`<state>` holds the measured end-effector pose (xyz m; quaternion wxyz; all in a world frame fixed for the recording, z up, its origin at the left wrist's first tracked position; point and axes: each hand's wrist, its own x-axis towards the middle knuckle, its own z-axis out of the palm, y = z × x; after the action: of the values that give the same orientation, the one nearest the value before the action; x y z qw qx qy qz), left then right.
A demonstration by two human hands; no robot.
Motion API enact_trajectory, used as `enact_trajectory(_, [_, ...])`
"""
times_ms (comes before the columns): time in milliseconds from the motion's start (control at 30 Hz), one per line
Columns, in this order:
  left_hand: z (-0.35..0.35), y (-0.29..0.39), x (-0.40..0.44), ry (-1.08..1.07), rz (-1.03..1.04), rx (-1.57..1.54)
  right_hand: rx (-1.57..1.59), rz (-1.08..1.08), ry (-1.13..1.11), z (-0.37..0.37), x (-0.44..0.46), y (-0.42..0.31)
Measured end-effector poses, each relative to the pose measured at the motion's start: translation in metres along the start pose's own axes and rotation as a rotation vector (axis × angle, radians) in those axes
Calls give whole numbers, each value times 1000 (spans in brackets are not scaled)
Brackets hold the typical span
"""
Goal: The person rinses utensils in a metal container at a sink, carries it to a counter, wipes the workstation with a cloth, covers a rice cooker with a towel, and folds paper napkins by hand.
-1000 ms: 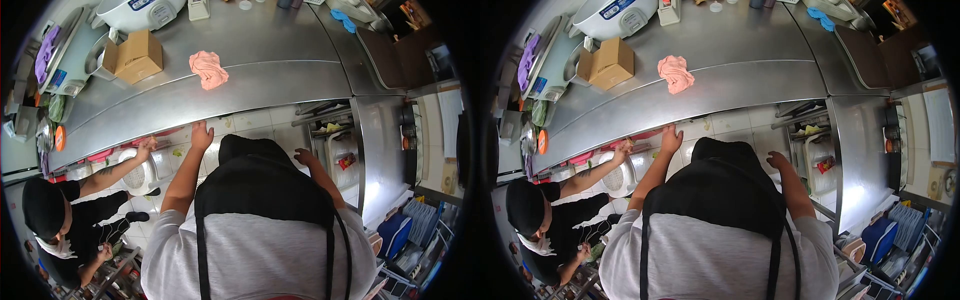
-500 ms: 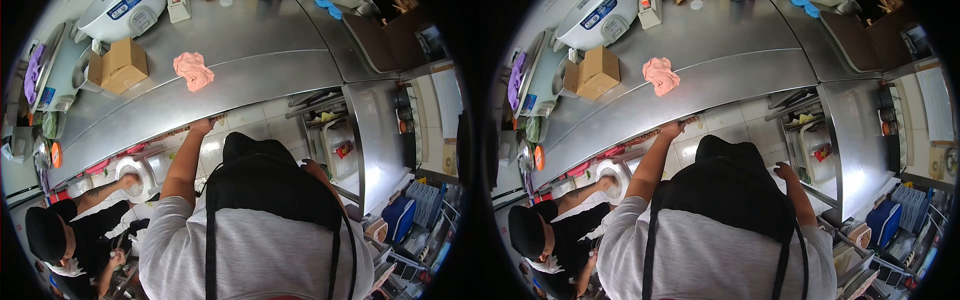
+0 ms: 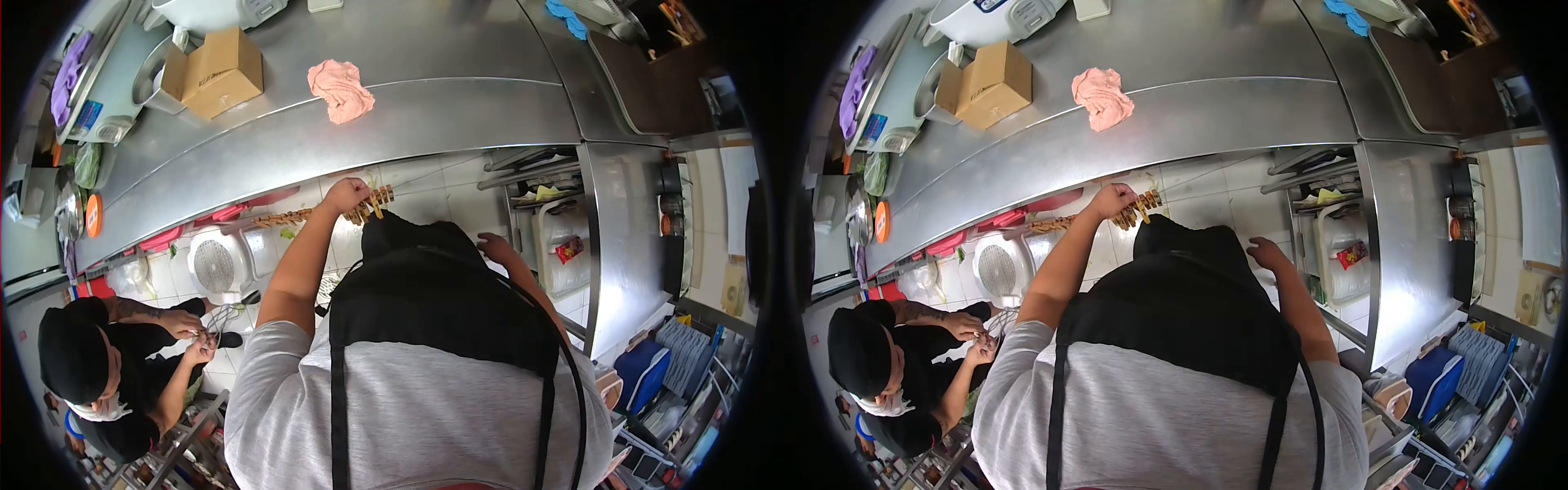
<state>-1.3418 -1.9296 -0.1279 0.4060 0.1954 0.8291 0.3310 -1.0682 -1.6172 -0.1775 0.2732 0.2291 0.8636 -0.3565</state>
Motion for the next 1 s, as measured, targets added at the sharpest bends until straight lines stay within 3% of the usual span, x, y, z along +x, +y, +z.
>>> enact_trajectory(233, [4, 2, -21, -8, -20, -159, 398, -189, -237, -10, 7, -131])
enact_trajectory(433, [-3, 14, -34, -52, -37, -255, 542, -145, -438, -5, -5, -224])
enact_trajectory(700, [-8, 21, -40, -86, -60, -310, 615, -68, -358, 21, 9, -248])
enact_trajectory(800, [-7, 20, -40, -86, -54, -297, 505, -107, -400, 19, 14, -242])
enact_trajectory(1000, [-14, 25, -42, -166, -111, -412, 276, -328, -221, 30, 20, -226])
